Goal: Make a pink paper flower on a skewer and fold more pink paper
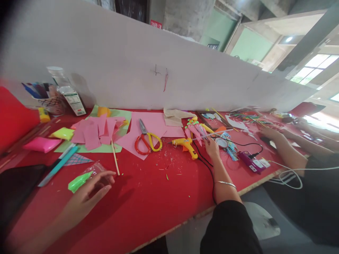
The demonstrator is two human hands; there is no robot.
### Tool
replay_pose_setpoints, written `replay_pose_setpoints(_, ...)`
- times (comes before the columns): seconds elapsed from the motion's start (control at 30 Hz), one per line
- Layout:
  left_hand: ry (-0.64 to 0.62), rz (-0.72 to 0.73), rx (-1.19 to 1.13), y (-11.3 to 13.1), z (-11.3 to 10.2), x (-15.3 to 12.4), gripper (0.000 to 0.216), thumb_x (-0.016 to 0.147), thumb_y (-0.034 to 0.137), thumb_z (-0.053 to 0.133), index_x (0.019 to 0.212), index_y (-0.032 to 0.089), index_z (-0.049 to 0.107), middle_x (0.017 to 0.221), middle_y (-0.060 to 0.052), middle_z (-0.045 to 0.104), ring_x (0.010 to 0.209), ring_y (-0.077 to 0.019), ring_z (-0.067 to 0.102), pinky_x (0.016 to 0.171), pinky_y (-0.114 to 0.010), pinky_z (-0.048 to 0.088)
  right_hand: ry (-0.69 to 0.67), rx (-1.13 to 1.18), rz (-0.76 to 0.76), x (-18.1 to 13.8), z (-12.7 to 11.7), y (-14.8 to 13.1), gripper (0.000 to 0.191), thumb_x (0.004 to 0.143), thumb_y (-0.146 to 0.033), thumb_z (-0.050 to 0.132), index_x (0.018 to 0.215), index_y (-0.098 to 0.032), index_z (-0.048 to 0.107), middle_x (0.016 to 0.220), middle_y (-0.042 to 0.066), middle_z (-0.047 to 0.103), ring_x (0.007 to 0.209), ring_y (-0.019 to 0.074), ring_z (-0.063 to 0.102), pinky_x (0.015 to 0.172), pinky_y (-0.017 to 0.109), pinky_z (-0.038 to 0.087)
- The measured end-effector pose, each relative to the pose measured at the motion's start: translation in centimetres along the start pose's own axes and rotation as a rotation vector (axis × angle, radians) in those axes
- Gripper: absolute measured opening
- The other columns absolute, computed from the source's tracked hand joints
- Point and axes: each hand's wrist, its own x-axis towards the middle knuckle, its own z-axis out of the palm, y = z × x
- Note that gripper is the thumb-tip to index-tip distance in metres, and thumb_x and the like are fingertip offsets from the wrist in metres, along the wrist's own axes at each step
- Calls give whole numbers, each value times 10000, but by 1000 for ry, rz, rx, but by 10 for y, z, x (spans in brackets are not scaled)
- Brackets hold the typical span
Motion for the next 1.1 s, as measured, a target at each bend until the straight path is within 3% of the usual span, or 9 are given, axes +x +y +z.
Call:
replay_pose_setpoints(0.3, 16, -2, 10, 3, 0, 0, 234, 766, 378, 421, 921, 233, 520, 821, -20, 570, 680, -143, 539, 638, -254, 477, 81, 168, -54, -3, 2, -10, 479, 688, -368, 451, 1122, -170, 501, 943, 101, 569, 826, 220, 524, 739, 371, 440)
replay_pose_setpoints(0.47, 39, 21, 17, 3, 0, 0, 217, 755, 354, 431, 907, 231, 525, 807, -12, 581, 683, -140, 548, 640, -242, 481, 81, 304, -71, -5, -1, -21, 520, 710, -365, 416, 1204, -202, 410, 837, 57, 550, 768, 200, 536, 751, 401, 459)
replay_pose_setpoints(0.6, 30, 5, 28, 2, 0, 0, 221, 759, 349, 428, 920, 231, 521, 824, -15, 583, 718, -144, 556, 641, -235, 481, 78, 401, -92, -13, -12, -34, 541, 710, -390, 442, 1223, -230, 380, 860, 53, 546, 848, 206, 535, 845, 409, 420)
replay_pose_setpoints(0.8, 14, 29, 39, 0, 1, -1, 222, 759, 342, 422, 925, 229, 517, 829, -20, 584, 718, -148, 559, 668, -251, 480, -83, 532, -130, -38, -15, -49, 624, 667, -453, 503, 1234, -239, 352, 934, 56, 579, 893, 205, 561, 804, 368, 457)
replay_pose_setpoints(0.97, -6, 27, 55, 4, 0, 0, 218, 753, 332, 415, 912, 228, 522, 812, -21, 590, 688, -147, 558, 648, -252, 480, -363, 467, -165, -62, -1, -60, 660, 624, -454, 577, 1207, -209, 385, 975, 64, 586, 850, 196, 574, 780, 335, 469)
replay_pose_setpoints(1.1, -7, 19, 63, 7, -2, -1, 221, 754, 338, 408, 910, 228, 518, 808, -21, 594, 702, -150, 563, 648, -257, 479, -397, 400, -189, -68, 2, -63, 584, 662, -462, 537, 1157, -172, 426, 963, 73, 594, 884, 218, 558, 758, 337, 473)
